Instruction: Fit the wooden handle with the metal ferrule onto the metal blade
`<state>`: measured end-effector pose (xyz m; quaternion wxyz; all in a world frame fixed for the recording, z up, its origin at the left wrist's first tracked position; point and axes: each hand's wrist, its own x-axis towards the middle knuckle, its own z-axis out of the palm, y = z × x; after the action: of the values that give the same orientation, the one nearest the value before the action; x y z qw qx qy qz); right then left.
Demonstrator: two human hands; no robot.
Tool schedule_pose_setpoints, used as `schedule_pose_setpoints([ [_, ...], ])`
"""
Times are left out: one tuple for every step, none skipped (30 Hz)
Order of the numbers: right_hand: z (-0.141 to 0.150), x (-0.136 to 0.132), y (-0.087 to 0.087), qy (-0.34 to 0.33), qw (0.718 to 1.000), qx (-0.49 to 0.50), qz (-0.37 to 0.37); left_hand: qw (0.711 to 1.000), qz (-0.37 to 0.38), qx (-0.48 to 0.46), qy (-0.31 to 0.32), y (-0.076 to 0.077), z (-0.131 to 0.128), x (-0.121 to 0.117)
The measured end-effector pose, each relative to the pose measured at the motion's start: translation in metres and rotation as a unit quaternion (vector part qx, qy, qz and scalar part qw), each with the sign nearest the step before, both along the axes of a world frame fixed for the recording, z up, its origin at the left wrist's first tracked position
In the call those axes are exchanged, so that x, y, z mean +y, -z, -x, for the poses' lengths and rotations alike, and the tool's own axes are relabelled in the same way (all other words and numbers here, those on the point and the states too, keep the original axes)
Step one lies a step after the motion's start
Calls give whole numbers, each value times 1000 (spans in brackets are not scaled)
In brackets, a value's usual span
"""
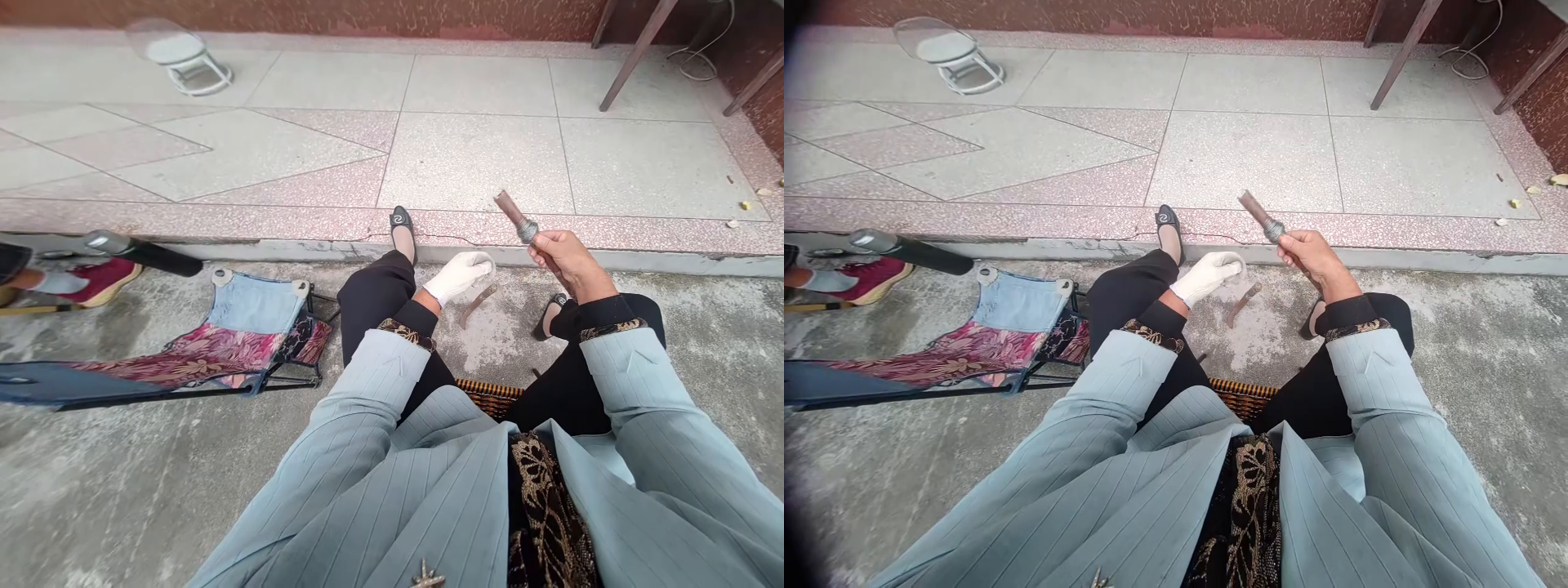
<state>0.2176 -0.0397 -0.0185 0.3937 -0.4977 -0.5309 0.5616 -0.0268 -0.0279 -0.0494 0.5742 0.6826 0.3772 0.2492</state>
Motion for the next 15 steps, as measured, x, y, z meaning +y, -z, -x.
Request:
schedule_pose_setpoints([
  [1, 4, 5, 50, 998, -22, -1, 1000, 4, 2, 20, -1, 0, 0],
  [3, 7, 10, 82, 995, -58, 2, 999, 1, 11, 38, -3, 0, -1],
  [6, 10, 14, 94, 989, -110, 6, 998, -5, 25, 57, -5, 0, -3],
  [8, 13, 18, 92, 979, -181, 8, 996, -10, 42, 76, -6, 0, -4],
  [11, 14, 20, 75, 961, -267, 7, 994, -14, 56, 93, -7, -1, -6],
  [13, 16, 21, 46, 933, -358, 4, 992, -16, 67, 105, -8, -1, -7],
  [14, 16, 21, 6, 897, -442, 2, 991, -19, 73, 109, -9, -2, -8],
  [16, 15, 21, -42, 859, -511, 4, 991, -22, 74, 111, -9, -2, -9],
  [17, 14, 19, -96, 824, -558, 14, 991, -28, 75, 110, -9, -1, -9],
  [18, 13, 18, -159, 799, -579, 33, 990, -37, 77, 108, -8, -1, -9],
  [18, 10, 16, -229, 785, -573, 62, 990, -47, 83, 106, -8, 0, -8],
  [18, 7, 14, -303, 778, -542, 96, 989, -58, 91, 104, -8, 2, -7],
  [18, 4, 11, -376, 775, -491, 130, 987, -67, 102, 103, -7, 3, -5],
  [17, 1, 8, -442, 774, -425, 159, 986, -74, 112, 100, -7, 4, -3],
  [15, -3, 5, -494, 775, -352, 177, 985, -78, 117, 95, -7, 5, -2],
])
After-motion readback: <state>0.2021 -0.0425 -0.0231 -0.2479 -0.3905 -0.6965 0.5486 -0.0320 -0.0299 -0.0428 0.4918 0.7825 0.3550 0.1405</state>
